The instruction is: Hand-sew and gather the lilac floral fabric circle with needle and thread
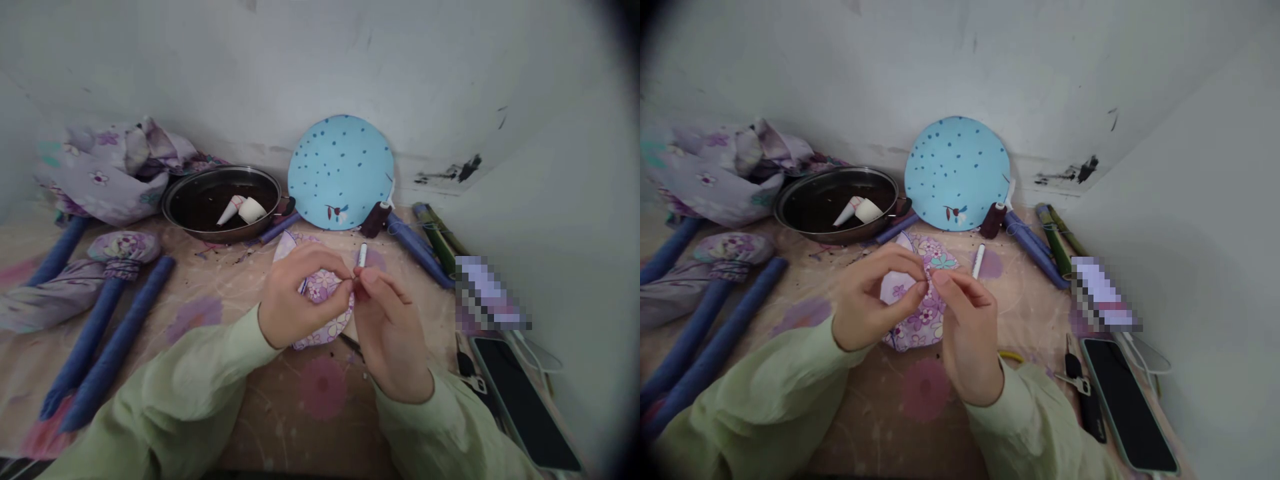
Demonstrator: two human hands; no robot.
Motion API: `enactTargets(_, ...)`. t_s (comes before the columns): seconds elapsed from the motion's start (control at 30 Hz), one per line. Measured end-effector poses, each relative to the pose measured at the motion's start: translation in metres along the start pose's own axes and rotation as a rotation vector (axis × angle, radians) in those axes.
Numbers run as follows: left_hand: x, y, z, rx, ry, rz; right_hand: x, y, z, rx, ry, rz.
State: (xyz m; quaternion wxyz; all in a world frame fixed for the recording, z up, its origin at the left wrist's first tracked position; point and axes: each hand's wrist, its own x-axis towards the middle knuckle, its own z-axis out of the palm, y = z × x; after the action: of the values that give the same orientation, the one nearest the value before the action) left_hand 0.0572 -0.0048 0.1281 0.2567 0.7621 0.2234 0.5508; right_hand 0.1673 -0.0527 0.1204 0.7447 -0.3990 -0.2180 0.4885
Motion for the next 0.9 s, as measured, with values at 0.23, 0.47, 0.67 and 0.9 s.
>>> enactTargets(0.23,-0.0005,0.0022,-0.0003,-0.608,-0.176,-0.574,0.0009,0.0013,-0.0024,-0.063,-0.078,-0.026)
enactTargets(0.47,0.0015,-0.0026,-0.0032,-0.682,-0.128,-0.666,0.0022,-0.0020,-0.0037,-0.070,-0.119,-0.019)
enactTargets(0.67,0.0031,-0.0009,-0.0018,-0.792,-0.192,-0.797,0.0035,-0.0032,-0.0048,-0.094,-0.115,-0.003)
enactTargets(0.9,0.0041,-0.0019,-0.0013,-0.873,-0.221,-0.920,0.0042,-0.0041,-0.0038,-0.073,-0.116,0.014)
